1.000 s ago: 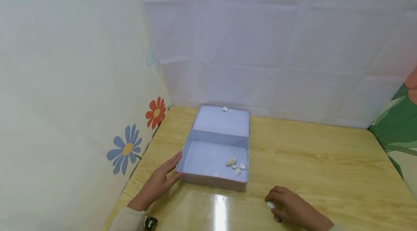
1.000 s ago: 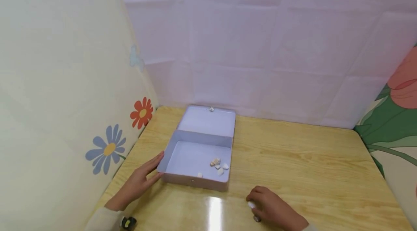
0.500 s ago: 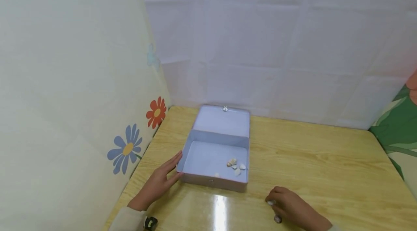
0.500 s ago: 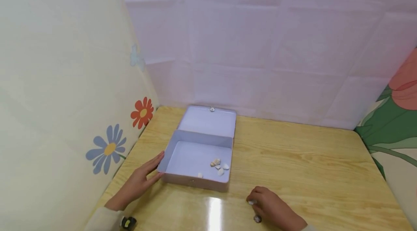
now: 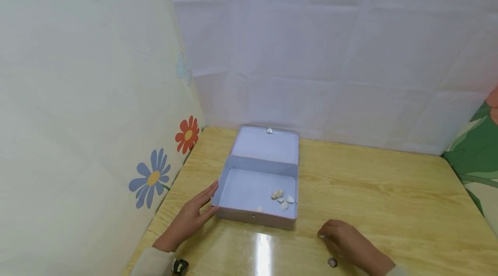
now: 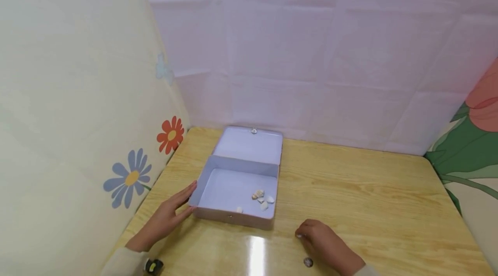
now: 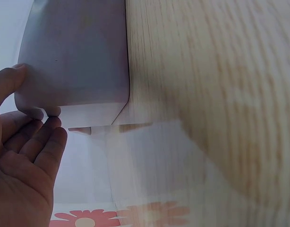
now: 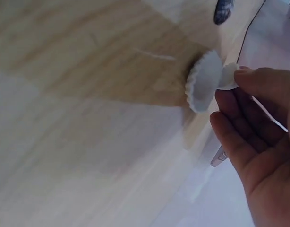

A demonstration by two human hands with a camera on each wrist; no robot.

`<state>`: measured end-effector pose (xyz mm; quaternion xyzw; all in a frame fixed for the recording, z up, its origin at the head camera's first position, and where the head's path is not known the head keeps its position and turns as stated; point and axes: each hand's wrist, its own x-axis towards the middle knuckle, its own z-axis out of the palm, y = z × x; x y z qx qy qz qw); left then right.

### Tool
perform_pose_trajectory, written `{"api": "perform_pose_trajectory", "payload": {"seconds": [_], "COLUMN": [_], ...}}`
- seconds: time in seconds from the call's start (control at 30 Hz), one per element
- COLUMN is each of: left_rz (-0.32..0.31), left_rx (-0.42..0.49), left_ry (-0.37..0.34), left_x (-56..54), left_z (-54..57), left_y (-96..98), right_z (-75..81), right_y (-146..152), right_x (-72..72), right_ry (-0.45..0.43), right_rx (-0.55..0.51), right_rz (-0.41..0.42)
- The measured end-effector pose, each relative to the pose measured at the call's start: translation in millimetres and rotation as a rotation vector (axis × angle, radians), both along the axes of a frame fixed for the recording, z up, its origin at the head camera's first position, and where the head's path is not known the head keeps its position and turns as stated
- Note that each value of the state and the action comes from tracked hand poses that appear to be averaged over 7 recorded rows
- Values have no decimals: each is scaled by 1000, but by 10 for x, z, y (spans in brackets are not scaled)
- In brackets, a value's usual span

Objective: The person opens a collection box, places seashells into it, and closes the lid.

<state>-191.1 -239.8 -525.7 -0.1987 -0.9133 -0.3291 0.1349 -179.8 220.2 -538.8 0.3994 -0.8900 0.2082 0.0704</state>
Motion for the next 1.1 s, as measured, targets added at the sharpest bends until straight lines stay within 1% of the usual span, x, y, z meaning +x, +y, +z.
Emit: {"api": "perform_pose_trajectory", "payload": {"seconds": [0.1,0.2,0.33,0.47,0.57,0.63,0.77,0.9,1.0,1.1], "left_rz": [-1,-4,-11,-19,-18,-15,-16,-15,-11,-8], "left_rx": [1,5,6,13,15,16,12,9,6,4], "left_ry": [2,7,12,4,-13,-24,-22,-5,0,-3], "left_x": [4,6,3,-2,-1,-3,-3,0,0,3], "left_z": [1,5,5,1,5,7,5,-2,-4,4], "left_y": [5,8,8,2,-3,-6,-8,-10,-8,0], "right_z": [10,22,54,125,204,256,346,414,457,488], "right_y": [-8,-18,-34,-60,-90,-118,-210,-353,-484,-617], "right_x": [-23,-44,-59,-86,-116,-140,-194,-261,-315,-366], "right_ry": [28,26,-5,-47,-61,-55,2,60,62,32], "right_rx": [-15,-19,-10,-22,-95,-168,-315,-403,-458,-514], "right_rz": [-9,-29,-75,-134,-189,-224,-271,-263,-234,-207]}}
